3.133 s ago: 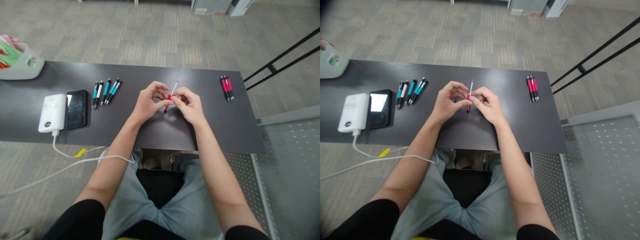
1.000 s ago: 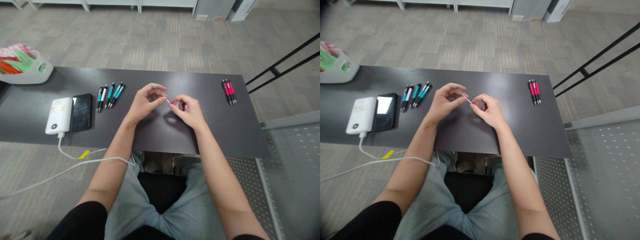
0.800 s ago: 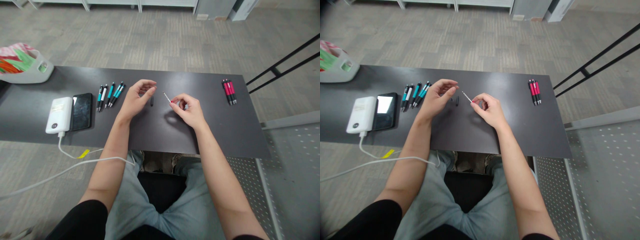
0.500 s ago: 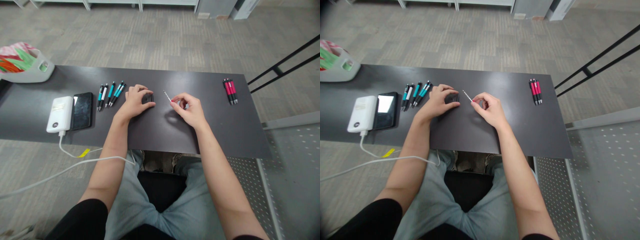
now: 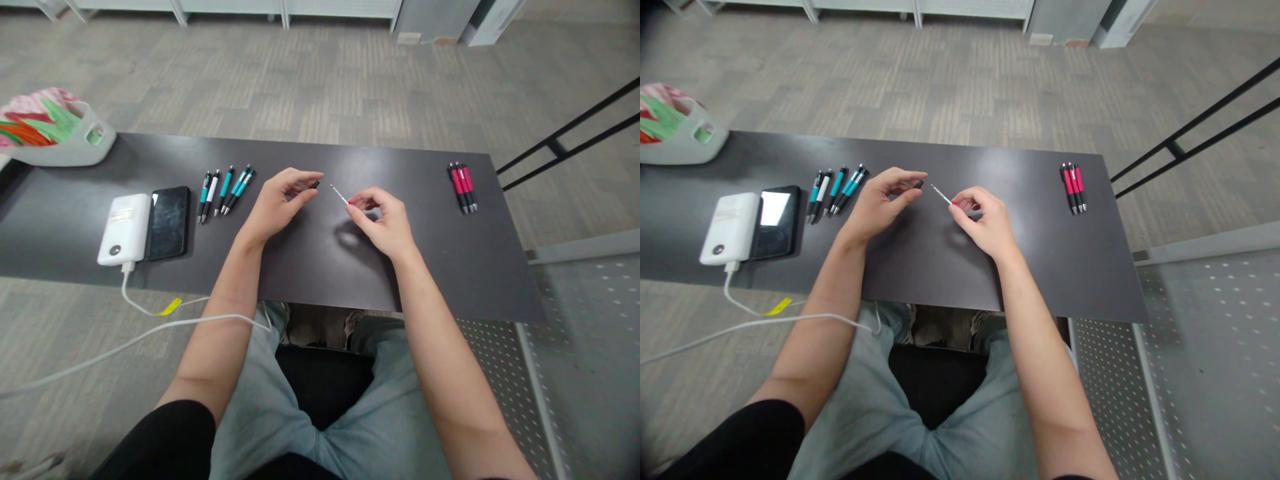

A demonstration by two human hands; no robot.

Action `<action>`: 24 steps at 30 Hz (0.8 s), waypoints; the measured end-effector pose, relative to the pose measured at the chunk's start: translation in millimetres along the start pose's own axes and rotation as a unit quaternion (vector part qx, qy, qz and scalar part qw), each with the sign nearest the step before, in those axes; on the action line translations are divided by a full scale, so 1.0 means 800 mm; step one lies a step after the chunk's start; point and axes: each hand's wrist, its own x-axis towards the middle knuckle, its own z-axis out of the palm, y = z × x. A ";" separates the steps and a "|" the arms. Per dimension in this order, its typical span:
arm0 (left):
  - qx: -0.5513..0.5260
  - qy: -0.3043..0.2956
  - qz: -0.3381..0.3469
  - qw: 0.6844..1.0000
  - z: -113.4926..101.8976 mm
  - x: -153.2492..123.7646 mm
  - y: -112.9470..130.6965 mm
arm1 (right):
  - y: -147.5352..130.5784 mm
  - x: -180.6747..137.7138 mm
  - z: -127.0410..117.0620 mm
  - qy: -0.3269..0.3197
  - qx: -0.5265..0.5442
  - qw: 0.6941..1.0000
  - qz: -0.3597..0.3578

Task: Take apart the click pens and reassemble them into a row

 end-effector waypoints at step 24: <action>-0.138 0.003 -0.011 0.990 0.006 0.003 0.009 | 0.005 0.000 -0.004 -0.008 -0.025 1.000 0.000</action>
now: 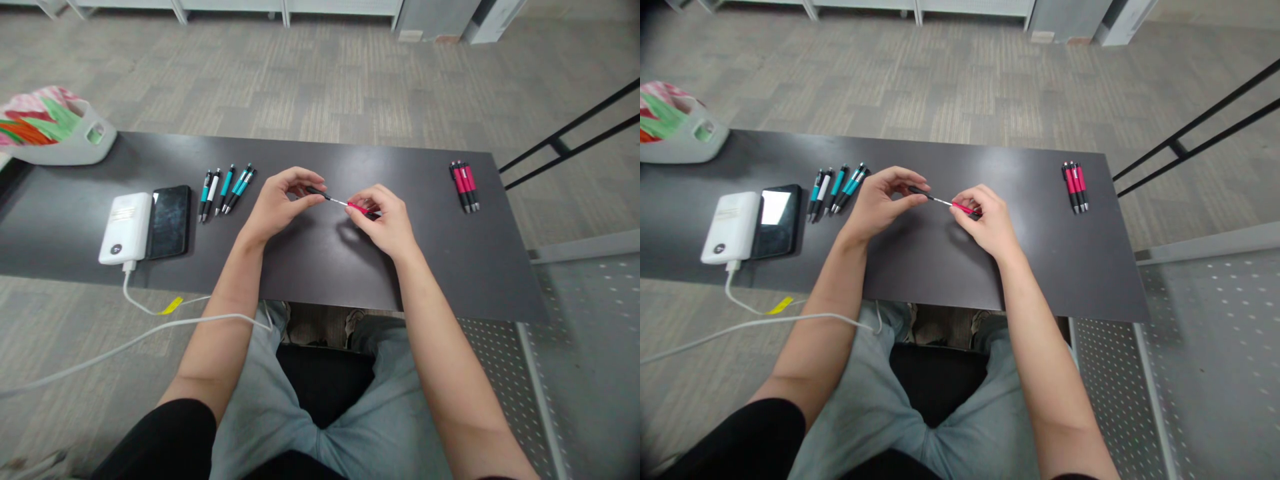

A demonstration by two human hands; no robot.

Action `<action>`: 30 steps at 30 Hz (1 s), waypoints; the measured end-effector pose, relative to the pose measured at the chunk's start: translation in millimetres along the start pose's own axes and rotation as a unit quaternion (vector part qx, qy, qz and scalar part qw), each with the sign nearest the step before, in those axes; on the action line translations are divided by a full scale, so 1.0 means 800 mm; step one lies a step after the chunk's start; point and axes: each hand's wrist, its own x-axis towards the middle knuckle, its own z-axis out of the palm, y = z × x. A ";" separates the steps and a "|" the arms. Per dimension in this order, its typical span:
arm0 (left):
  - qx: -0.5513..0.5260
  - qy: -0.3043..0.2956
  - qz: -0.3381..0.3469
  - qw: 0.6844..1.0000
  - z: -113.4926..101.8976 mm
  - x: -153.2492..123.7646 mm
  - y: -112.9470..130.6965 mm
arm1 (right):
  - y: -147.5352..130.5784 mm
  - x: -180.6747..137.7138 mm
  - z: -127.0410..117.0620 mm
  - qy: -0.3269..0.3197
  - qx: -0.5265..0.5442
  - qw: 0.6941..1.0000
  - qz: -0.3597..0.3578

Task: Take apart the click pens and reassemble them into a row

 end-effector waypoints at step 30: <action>-0.008 0.007 -0.048 0.999 0.017 -0.001 0.006 | -0.003 -0.001 -0.001 -0.002 -0.011 1.000 0.022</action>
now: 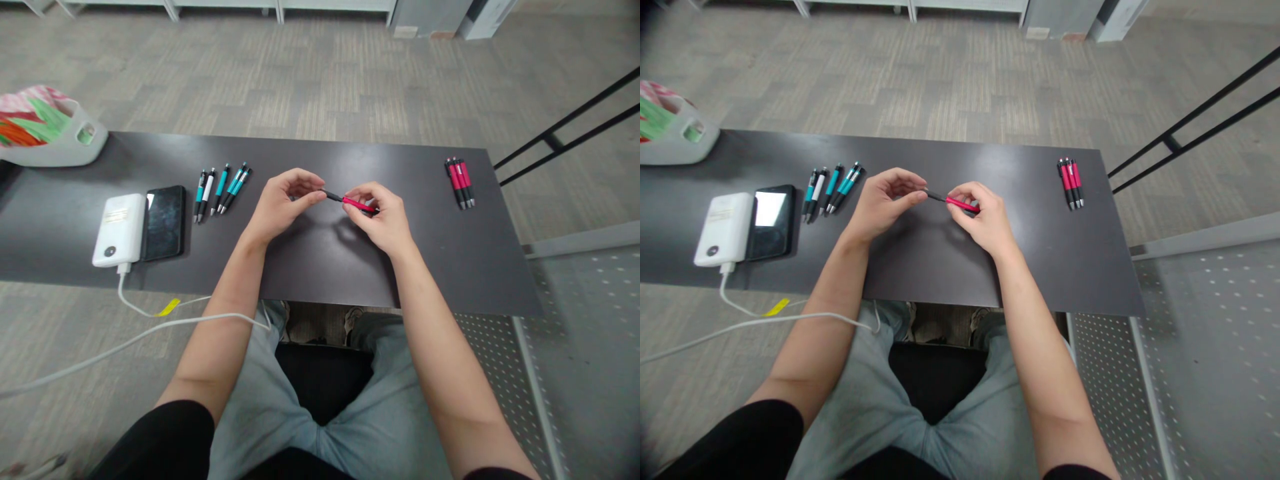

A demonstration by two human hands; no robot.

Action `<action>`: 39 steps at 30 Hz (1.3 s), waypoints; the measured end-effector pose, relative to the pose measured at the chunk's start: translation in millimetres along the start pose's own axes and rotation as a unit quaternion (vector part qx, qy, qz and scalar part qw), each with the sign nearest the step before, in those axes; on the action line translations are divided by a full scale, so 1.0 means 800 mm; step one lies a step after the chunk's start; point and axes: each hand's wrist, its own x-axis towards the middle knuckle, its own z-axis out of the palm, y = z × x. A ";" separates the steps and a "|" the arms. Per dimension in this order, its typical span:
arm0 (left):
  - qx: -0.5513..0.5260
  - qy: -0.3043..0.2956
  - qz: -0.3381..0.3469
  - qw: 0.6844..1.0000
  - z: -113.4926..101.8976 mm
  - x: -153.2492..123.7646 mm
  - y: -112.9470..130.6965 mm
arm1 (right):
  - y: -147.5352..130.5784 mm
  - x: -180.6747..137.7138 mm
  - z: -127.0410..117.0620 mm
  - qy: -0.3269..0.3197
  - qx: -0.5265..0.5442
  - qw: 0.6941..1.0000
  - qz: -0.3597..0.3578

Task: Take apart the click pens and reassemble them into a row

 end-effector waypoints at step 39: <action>0.027 -0.010 -0.003 1.000 -0.004 -0.002 0.005 | 0.008 -0.001 -0.001 -0.054 -0.048 0.997 -0.028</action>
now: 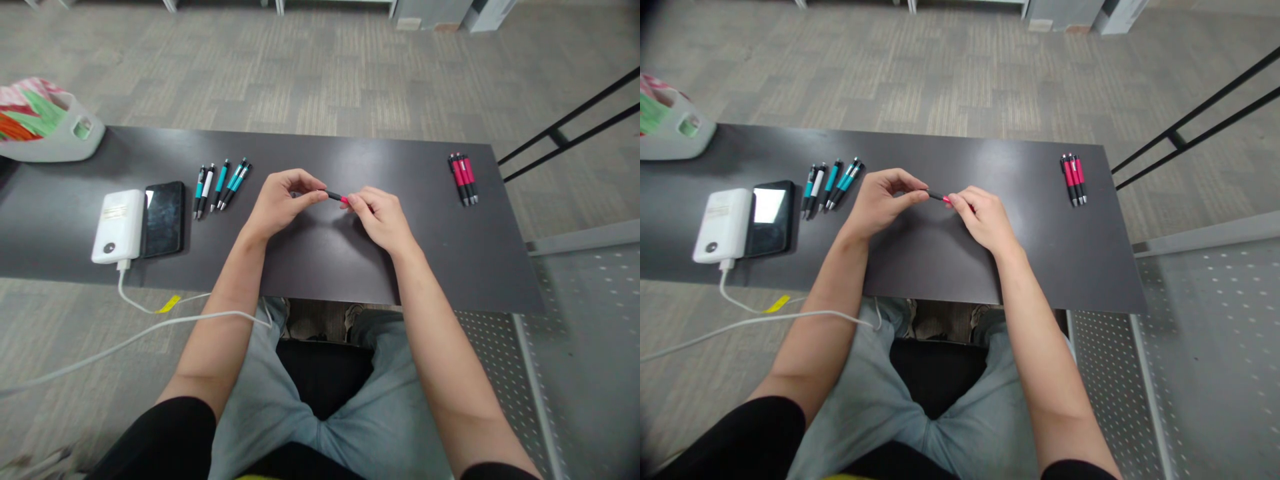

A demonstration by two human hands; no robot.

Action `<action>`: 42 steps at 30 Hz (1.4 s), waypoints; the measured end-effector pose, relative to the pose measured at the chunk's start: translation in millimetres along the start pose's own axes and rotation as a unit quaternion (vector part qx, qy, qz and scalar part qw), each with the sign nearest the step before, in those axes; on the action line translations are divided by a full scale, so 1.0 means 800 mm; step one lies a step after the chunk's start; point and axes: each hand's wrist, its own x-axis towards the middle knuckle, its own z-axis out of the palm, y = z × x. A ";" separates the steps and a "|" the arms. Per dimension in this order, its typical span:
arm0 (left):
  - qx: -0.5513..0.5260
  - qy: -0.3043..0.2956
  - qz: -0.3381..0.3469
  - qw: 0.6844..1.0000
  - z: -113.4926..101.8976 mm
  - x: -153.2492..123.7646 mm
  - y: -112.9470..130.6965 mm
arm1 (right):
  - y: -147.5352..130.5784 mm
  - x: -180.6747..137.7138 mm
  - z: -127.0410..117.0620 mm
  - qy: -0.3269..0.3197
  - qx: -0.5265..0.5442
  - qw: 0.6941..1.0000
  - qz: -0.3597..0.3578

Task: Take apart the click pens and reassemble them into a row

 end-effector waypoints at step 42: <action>0.024 -0.017 -0.007 1.000 0.006 -0.004 0.003 | 0.000 -0.001 0.001 0.033 -0.034 0.999 -0.022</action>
